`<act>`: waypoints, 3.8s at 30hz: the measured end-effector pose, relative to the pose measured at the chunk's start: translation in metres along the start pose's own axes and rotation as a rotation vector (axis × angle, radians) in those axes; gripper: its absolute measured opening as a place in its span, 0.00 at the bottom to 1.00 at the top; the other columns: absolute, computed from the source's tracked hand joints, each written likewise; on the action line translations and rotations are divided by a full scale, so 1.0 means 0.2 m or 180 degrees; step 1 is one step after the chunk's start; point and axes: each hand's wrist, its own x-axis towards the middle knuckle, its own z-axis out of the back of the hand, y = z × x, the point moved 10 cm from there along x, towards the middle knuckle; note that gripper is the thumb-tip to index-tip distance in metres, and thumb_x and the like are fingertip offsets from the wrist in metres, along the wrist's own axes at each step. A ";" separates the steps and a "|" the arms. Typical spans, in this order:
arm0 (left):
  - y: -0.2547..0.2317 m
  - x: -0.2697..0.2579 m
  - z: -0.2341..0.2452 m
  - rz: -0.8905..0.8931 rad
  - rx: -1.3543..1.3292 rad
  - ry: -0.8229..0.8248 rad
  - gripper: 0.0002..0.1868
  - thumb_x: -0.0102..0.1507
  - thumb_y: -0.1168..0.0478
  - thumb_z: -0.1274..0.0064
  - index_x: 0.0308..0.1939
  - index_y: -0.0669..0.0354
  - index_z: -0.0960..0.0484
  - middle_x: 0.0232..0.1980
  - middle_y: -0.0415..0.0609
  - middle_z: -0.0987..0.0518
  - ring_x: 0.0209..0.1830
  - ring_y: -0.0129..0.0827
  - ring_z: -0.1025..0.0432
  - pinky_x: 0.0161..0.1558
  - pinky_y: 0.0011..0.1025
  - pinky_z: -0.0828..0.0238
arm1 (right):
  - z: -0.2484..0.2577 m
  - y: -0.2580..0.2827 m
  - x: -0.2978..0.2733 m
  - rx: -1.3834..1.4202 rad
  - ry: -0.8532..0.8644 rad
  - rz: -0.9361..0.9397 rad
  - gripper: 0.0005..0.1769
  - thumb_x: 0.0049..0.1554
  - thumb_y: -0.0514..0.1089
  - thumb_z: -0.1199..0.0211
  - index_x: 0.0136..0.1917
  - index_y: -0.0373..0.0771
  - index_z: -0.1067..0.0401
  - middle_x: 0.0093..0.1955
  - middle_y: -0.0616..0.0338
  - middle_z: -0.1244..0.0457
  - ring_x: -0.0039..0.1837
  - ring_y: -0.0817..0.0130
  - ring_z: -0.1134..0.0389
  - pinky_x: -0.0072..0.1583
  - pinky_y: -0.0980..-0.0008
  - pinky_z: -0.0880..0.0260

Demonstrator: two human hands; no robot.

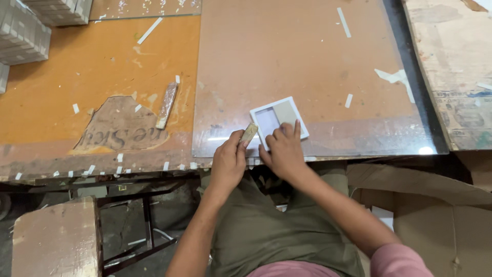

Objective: The person sands the edges of small white rectangular frames using a sanding block. They repeatedly flip and rotate each frame to sand all sides, then place the finished frames into a cardboard box.

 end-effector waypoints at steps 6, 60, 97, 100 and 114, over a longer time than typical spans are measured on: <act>-0.12 -0.03 -0.02 -0.0768 0.0261 0.0187 0.15 0.62 0.70 0.48 0.53 0.54 0.19 0.38 0.55 0.18 0.36 0.49 0.21 0.40 0.42 0.26 | -0.02 -0.05 -0.13 0.1503 -0.0222 0.0004 0.14 0.60 0.45 0.42 0.53 0.32 0.31 0.51 0.48 0.39 0.61 0.48 0.41 0.70 0.40 0.53; -0.30 0.17 0.29 -0.0668 0.2030 -0.0464 0.17 0.66 0.55 0.45 0.59 0.45 0.16 0.29 0.51 0.21 0.25 0.48 0.25 0.25 0.46 0.34 | -0.13 -0.01 -0.19 0.4145 -0.0609 -0.0608 0.36 0.69 0.63 0.50 0.74 0.30 0.33 0.44 0.66 0.48 0.49 0.74 0.49 0.52 0.73 0.47; -0.42 0.43 0.43 -0.1109 0.2596 -0.0929 0.12 0.69 0.55 0.41 0.35 0.58 0.16 0.25 0.54 0.21 0.27 0.51 0.26 0.26 0.44 0.35 | -0.11 0.00 -0.12 0.3030 -0.0484 -0.0186 0.30 0.67 0.39 0.41 0.79 0.33 0.41 0.68 0.42 0.35 0.67 0.50 0.28 0.66 0.61 0.29; -0.38 0.45 0.36 -0.1643 0.0442 -0.0125 0.13 0.72 0.56 0.42 0.48 0.64 0.20 0.43 0.62 0.22 0.37 0.48 0.24 0.34 0.39 0.29 | -0.04 -0.01 -0.07 0.2918 -0.0979 0.0217 0.32 0.66 0.37 0.39 0.80 0.34 0.44 0.74 0.37 0.39 0.73 0.43 0.33 0.70 0.55 0.33; -0.48 -0.11 0.02 -0.2084 0.0878 0.0235 0.26 0.61 0.46 0.36 0.58 0.55 0.18 0.29 0.46 0.25 0.24 0.40 0.30 0.30 0.38 0.33 | 0.09 0.02 -0.06 0.3264 0.0347 0.0394 0.57 0.49 0.46 0.27 0.83 0.34 0.54 0.68 0.46 0.45 0.67 0.52 0.42 0.71 0.56 0.40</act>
